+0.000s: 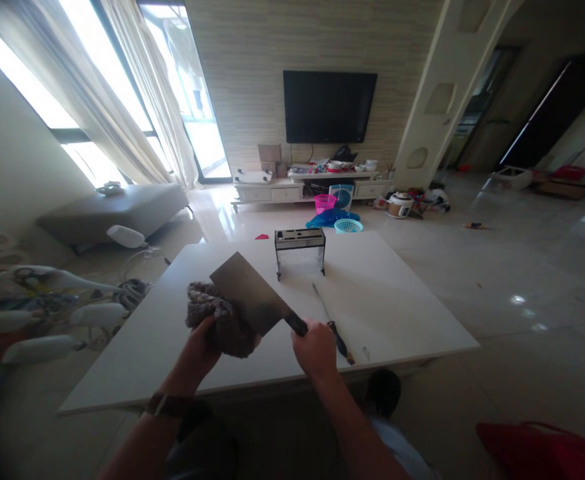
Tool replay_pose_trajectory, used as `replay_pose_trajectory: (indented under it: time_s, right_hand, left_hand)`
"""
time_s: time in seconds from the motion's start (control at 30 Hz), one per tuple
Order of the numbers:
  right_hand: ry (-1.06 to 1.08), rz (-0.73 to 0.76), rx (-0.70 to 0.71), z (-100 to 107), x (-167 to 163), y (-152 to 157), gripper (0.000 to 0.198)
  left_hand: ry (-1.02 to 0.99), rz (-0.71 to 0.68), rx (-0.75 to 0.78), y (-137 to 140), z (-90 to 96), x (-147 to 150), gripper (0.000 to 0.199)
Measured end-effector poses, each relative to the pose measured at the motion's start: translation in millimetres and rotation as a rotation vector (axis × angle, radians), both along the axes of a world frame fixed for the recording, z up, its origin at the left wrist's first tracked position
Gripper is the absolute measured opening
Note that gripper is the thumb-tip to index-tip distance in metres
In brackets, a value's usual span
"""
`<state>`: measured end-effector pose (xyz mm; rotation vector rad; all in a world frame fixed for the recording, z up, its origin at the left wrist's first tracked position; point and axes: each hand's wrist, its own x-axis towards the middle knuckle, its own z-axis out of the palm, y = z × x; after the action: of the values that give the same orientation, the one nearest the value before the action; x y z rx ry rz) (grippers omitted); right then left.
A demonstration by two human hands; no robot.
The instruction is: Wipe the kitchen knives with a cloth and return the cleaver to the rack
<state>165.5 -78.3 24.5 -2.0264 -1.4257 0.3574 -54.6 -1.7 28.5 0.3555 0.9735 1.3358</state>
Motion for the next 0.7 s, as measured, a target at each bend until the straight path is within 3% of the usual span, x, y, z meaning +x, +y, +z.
replay_pose_trajectory:
  time_s: [0.13, 0.43, 0.57, 0.7]
  right_hand:
    - [-0.007, -0.025, -0.046, 5.8, 3.1, -2.5, 0.023]
    - [-0.090, -0.023, -0.135, 18.6, 21.9, -15.1, 0.022]
    - [-0.111, -0.013, -0.122, 26.7, 33.5, -22.3, 0.022]
    - [-0.092, -0.016, -0.096, 34.9, 43.9, -28.4, 0.021]
  left_hand:
    - [0.060, -0.054, 0.039, -13.0, -9.3, 28.8, 0.035]
    - [0.129, -0.105, 0.071, -36.0, -28.9, 89.1, 0.034]
    - [0.155, -0.068, 0.020, -43.5, -26.2, 109.9, 0.023]
    - [0.238, -0.030, 0.029, -51.3, -16.8, 121.4, 0.025]
